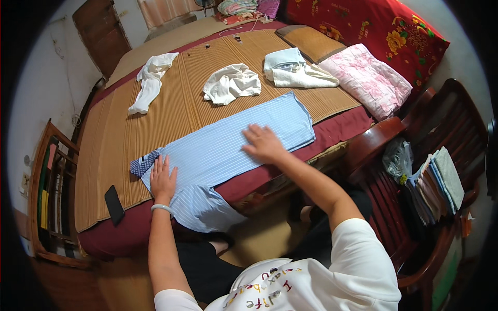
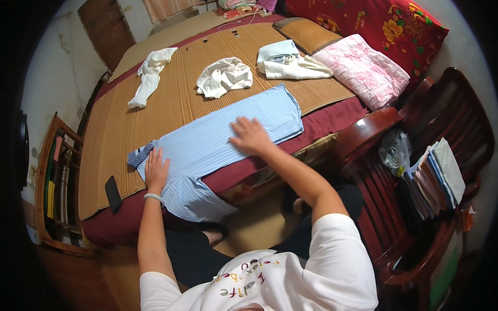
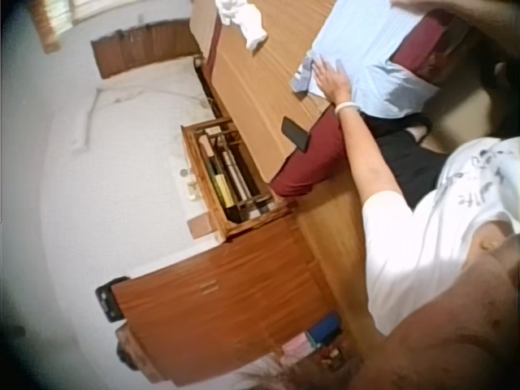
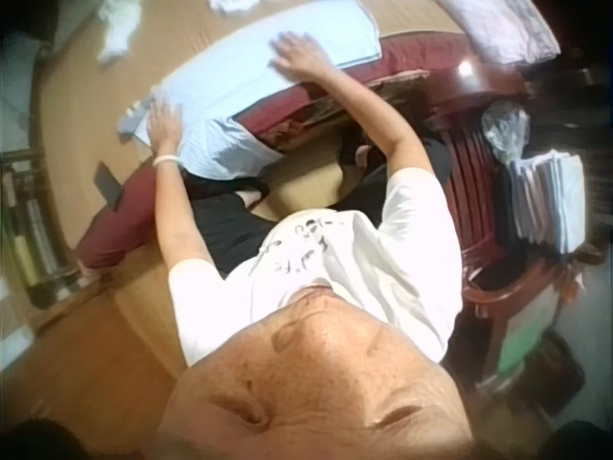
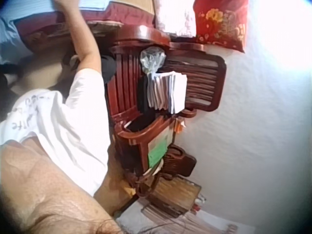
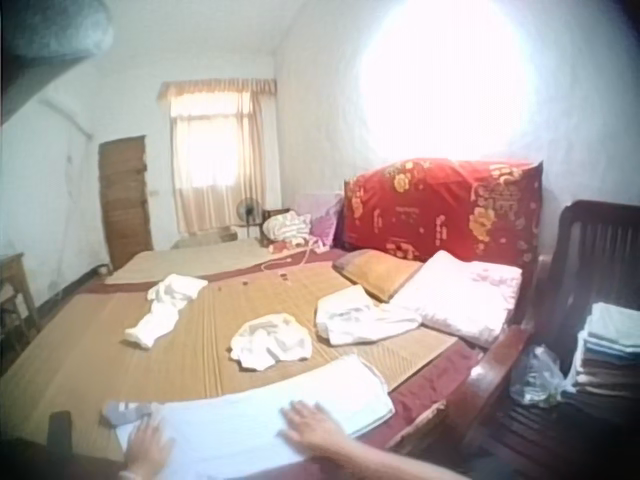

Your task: Folding a blue striped long-sleeve shirt on a bed.

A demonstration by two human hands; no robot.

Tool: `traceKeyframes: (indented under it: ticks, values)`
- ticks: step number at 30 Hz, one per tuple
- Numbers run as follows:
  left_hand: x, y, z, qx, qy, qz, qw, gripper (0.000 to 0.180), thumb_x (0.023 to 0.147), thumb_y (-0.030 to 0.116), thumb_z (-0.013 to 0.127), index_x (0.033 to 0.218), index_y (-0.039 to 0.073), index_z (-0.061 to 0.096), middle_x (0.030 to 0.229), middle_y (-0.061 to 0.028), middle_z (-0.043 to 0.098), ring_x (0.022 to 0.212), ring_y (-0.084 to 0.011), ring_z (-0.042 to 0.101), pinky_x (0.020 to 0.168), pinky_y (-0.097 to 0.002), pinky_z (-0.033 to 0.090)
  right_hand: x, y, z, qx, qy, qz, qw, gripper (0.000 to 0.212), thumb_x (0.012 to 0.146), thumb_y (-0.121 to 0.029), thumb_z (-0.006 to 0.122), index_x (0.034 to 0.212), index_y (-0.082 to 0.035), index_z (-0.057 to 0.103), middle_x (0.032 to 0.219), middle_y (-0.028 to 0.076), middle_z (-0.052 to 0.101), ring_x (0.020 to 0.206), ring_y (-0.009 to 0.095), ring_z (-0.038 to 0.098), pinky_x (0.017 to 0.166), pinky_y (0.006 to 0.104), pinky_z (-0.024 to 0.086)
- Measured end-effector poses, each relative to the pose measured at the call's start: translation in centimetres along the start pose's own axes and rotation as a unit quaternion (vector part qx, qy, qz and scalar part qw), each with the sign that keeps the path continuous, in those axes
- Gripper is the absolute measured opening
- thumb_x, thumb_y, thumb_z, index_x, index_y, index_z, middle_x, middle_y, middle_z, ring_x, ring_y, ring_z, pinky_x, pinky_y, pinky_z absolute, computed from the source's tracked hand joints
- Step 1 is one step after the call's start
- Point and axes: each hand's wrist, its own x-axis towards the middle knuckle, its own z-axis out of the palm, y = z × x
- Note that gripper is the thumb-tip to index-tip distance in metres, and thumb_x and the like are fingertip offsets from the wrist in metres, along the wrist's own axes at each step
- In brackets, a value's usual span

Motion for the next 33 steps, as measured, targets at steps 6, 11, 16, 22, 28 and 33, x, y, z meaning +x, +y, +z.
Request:
traceKeyframes:
  ticks: [6, 11, 16, 22, 28, 33]
  values:
    - [0.1, 0.0, 0.0, -0.011, 0.014, 0.016, 1.000, 0.060, 0.102, 0.043, 0.044, 0.152, 0.012, 0.038, 0.161, -0.0121, 0.030, 0.149, -0.0286, 0.026, 0.121, -0.0407, 0.018, -3.0, 11.1, -2.9, -0.088, 0.041, 0.134, 0.986, 0.067, 0.098, -0.053, 0.043, 0.146, -0.007, 0.046, 0.152, 0.022, 0.042, 0.144, 0.034, 0.035, 0.119, 0.0477, 0.024]
    - [0.2, 0.3, -0.5, -0.005, -0.018, -0.003, 1.000, 0.061, 0.102, 0.044, 0.043, 0.153, 0.012, 0.036, 0.162, -0.0122, 0.029, 0.150, -0.0283, 0.024, 0.121, -0.0409, 0.017, -3.2, 10.9, -2.8, -0.095, 0.075, 0.130, 0.984, 0.064, 0.097, -0.051, 0.047, 0.143, -0.007, 0.050, 0.149, 0.021, 0.046, 0.142, 0.034, 0.038, 0.118, 0.0462, 0.026]
    - [1.7, 3.0, -0.7, -0.026, -0.103, -0.102, 0.989, 0.073, 0.099, 0.053, 0.042, 0.157, 0.012, 0.026, 0.165, -0.0136, 0.019, 0.152, -0.0321, 0.016, 0.121, -0.0490, 0.012, -3.4, 10.7, -2.9, -0.093, 0.082, 0.130, 0.984, 0.062, 0.097, -0.050, 0.049, 0.142, -0.007, 0.051, 0.148, 0.020, 0.047, 0.141, 0.034, 0.039, 0.118, 0.0467, 0.027]
    - [2.9, 15.1, -1.9, -0.035, -0.158, 0.027, 0.987, 0.079, 0.095, 0.061, 0.046, 0.156, 0.013, 0.030, 0.164, -0.0178, 0.020, 0.151, -0.0397, 0.014, 0.118, -0.0594, 0.014, -3.3, 10.6, -2.8, -0.101, 0.082, 0.138, 0.982, 0.061, 0.097, -0.050, 0.049, 0.142, -0.008, 0.051, 0.149, 0.019, 0.046, 0.142, 0.032, 0.039, 0.118, 0.0460, 0.026]
    - [1.7, 26.5, -0.2, -0.073, -0.134, 0.204, 0.967, 0.074, 0.098, 0.059, 0.041, 0.156, 0.015, 0.030, 0.164, -0.0139, 0.021, 0.152, -0.0335, 0.017, 0.120, -0.0560, 0.013, -3.6, 10.8, -2.6, -0.095, 0.097, 0.137, 0.981, 0.058, 0.096, -0.046, 0.053, 0.139, -0.009, 0.054, 0.147, 0.018, 0.049, 0.140, 0.032, 0.042, 0.117, 0.0461, 0.028]
    - [3.6, 24.6, 0.6, -0.082, -0.130, 0.241, 0.958, 0.071, 0.099, 0.058, 0.038, 0.155, 0.014, 0.032, 0.163, -0.0137, 0.024, 0.151, -0.0297, 0.020, 0.122, -0.0476, 0.016, -3.5, 10.8, -2.6, -0.097, 0.100, 0.133, 0.981, 0.058, 0.096, -0.046, 0.053, 0.139, -0.008, 0.054, 0.146, 0.019, 0.049, 0.139, 0.032, 0.042, 0.117, 0.0462, 0.028]
